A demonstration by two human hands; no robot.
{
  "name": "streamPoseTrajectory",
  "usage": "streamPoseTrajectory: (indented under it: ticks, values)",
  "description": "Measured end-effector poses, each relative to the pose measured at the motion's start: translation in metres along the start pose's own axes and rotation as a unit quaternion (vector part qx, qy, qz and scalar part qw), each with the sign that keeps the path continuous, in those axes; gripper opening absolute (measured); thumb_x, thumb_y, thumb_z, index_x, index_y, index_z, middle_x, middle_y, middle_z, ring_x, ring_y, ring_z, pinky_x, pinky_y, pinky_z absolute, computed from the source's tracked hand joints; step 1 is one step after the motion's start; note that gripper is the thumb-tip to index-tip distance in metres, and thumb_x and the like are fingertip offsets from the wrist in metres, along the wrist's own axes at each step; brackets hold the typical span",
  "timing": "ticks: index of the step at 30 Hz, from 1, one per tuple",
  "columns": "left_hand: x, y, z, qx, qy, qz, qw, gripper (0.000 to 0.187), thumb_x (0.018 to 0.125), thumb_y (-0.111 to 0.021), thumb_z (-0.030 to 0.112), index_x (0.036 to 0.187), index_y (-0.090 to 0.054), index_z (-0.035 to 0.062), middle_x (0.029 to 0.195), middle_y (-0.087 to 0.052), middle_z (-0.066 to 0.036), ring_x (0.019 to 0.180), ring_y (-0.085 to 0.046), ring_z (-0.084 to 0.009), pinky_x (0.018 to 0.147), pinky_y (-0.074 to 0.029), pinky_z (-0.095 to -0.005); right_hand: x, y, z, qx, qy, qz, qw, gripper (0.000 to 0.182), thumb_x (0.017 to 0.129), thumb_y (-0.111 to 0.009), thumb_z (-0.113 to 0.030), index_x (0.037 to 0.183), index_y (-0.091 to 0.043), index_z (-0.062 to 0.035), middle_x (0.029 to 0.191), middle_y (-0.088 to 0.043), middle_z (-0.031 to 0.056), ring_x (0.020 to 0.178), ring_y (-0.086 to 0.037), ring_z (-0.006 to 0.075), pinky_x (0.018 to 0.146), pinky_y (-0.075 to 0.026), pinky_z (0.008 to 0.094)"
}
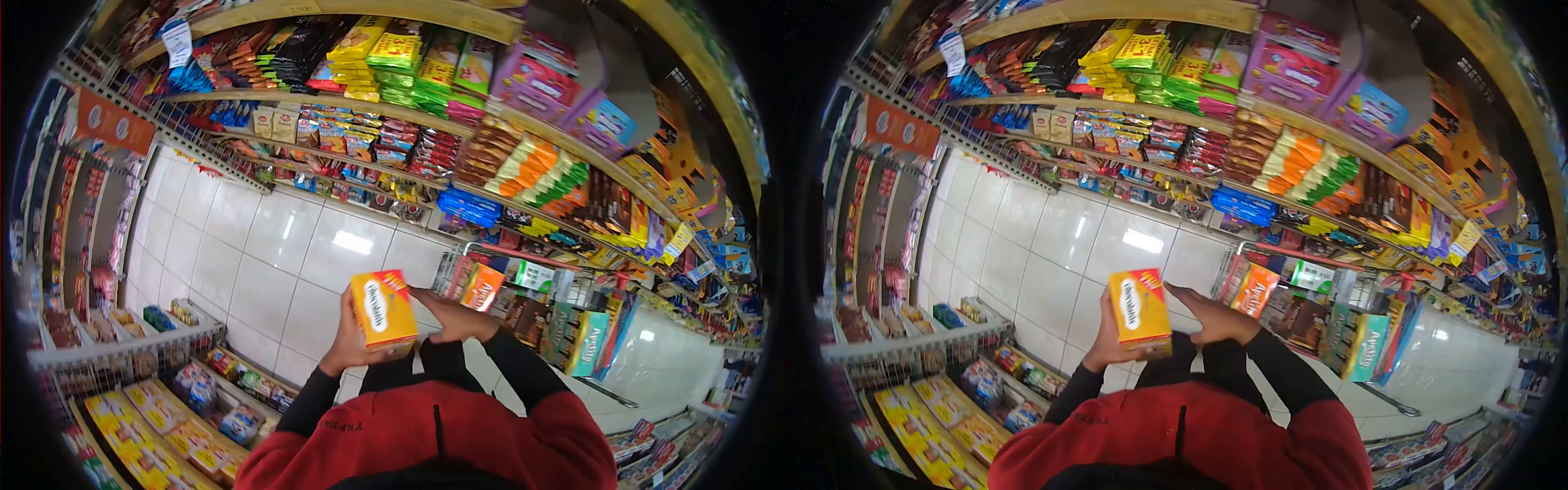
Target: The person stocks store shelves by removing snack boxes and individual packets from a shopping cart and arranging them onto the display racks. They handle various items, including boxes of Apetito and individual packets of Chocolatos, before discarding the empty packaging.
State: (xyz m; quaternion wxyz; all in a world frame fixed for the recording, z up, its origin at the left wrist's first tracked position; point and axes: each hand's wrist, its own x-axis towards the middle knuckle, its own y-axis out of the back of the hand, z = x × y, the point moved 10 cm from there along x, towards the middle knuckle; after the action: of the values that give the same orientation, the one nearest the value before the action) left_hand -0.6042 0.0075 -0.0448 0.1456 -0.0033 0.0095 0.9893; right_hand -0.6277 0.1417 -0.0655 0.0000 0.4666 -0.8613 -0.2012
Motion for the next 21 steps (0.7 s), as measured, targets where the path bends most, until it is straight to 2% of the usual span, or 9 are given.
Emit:
streamPoseTrajectory:
  ticks: [1, 3, 5, 7, 9, 12, 15, 19, 21]
  values:
    - [-0.008, 0.028, -0.020, -0.025, 0.021, 0.041, 0.999, 0.125, 0.054, -0.084, 0.024, 0.139, 0.005, 0.0022, 0.133, -0.028, -0.015, 0.125, -0.037, -0.0287, 0.105, -0.031, -0.0399, 0.027, 0.002, 0.025, 0.001, -0.006, 0.007, 1.000, 0.094, 0.064, -0.072, -0.014, 0.142, -0.019, -0.0046, 0.137, -0.034, 0.0226, 0.126, -0.036, 0.0359, 0.104, -0.033, 0.0379]
    - [-0.024, 0.070, -0.052, -0.050, 0.062, 0.053, 0.995, 0.124, 0.054, -0.083, 0.021, 0.139, 0.006, 0.0041, 0.131, -0.029, -0.015, 0.123, -0.038, -0.0283, 0.104, -0.033, -0.0400, 0.076, 0.015, 0.119, -0.029, -0.111, 0.122, 0.986, 0.088, 0.065, -0.068, -0.010, 0.141, -0.022, -0.0041, 0.132, -0.038, 0.0246, 0.118, -0.043, 0.0393, 0.099, -0.038, 0.0401]
    - [-0.032, 0.104, -0.080, -0.074, 0.104, 0.071, 0.989, 0.124, 0.055, -0.083, 0.018, 0.139, 0.008, 0.0060, 0.130, -0.030, -0.015, 0.122, -0.040, -0.0279, 0.103, -0.036, -0.0402, 0.108, 0.048, 0.195, -0.148, -0.222, 0.261, 0.928, 0.072, 0.069, -0.065, -0.010, 0.134, -0.033, -0.0027, 0.124, -0.044, 0.0238, 0.109, -0.050, 0.0395, 0.091, -0.044, 0.0430]
    - [-0.038, 0.135, -0.100, -0.102, 0.126, 0.105, 0.981, 0.122, 0.056, -0.082, 0.013, 0.139, 0.008, 0.0083, 0.129, -0.031, -0.014, 0.121, -0.041, -0.0271, 0.100, -0.040, -0.0406, 0.138, 0.077, 0.237, -0.279, -0.250, 0.335, 0.865, 0.055, 0.076, -0.056, -0.009, 0.128, -0.039, -0.0017, 0.121, -0.047, 0.0222, 0.100, -0.056, 0.0378, 0.081, -0.050, 0.0443]
    - [-0.044, 0.156, -0.122, -0.101, 0.130, 0.106, 0.981, 0.122, 0.057, -0.081, 0.011, 0.139, 0.010, 0.0099, 0.129, -0.031, -0.015, 0.119, -0.043, -0.0268, 0.098, -0.042, -0.0408, 0.161, 0.092, 0.285, -0.320, -0.294, 0.359, 0.826, 0.043, 0.080, -0.049, -0.008, 0.122, -0.044, -0.0004, 0.117, -0.050, 0.0206, 0.087, -0.062, 0.0372, 0.071, -0.053, 0.0456]
    - [-0.055, 0.181, -0.152, -0.098, 0.160, 0.137, 0.973, 0.122, 0.057, -0.080, 0.010, 0.139, 0.010, 0.0097, 0.128, -0.032, -0.016, 0.118, -0.044, -0.0263, 0.096, -0.043, -0.0390, 0.179, 0.101, 0.344, -0.296, -0.386, 0.341, 0.805, 0.041, 0.078, -0.049, -0.005, 0.118, -0.049, -0.0008, 0.114, -0.054, 0.0195, 0.092, -0.060, 0.0371, 0.073, -0.052, 0.0444]
    - [-0.060, 0.189, -0.171, -0.114, 0.184, 0.148, 0.965, 0.121, 0.057, -0.080, 0.009, 0.138, 0.009, 0.0094, 0.127, -0.032, -0.015, 0.117, -0.044, -0.0261, 0.096, -0.043, -0.0384, 0.178, 0.108, 0.364, -0.317, -0.431, 0.373, 0.758, 0.028, 0.079, -0.048, -0.006, 0.105, -0.058, -0.0033, 0.106, -0.059, 0.0170, 0.088, -0.061, 0.0355, 0.070, -0.052, 0.0439]
    - [-0.059, 0.192, -0.179, -0.101, 0.180, 0.138, 0.969, 0.121, 0.057, -0.080, 0.008, 0.138, 0.010, 0.0103, 0.127, -0.032, -0.015, 0.118, -0.044, -0.0265, 0.097, -0.043, -0.0395, 0.174, 0.112, 0.363, -0.302, -0.423, 0.381, 0.765, 0.024, 0.079, -0.049, -0.006, 0.097, -0.064, -0.0068, 0.098, -0.062, 0.0161, 0.084, -0.062, 0.0340, 0.070, -0.052, 0.0442]
    - [-0.053, 0.188, -0.177, -0.105, 0.189, 0.126, 0.968, 0.121, 0.058, -0.080, 0.008, 0.138, 0.010, 0.0116, 0.129, -0.031, -0.015, 0.119, -0.043, -0.0267, 0.097, -0.043, -0.0408, 0.173, 0.118, 0.340, -0.343, -0.313, 0.472, 0.749, 0.025, 0.079, -0.049, -0.005, 0.098, -0.065, -0.0090, 0.097, -0.063, 0.0152, 0.084, -0.062, 0.0336, 0.071, -0.051, 0.0438]
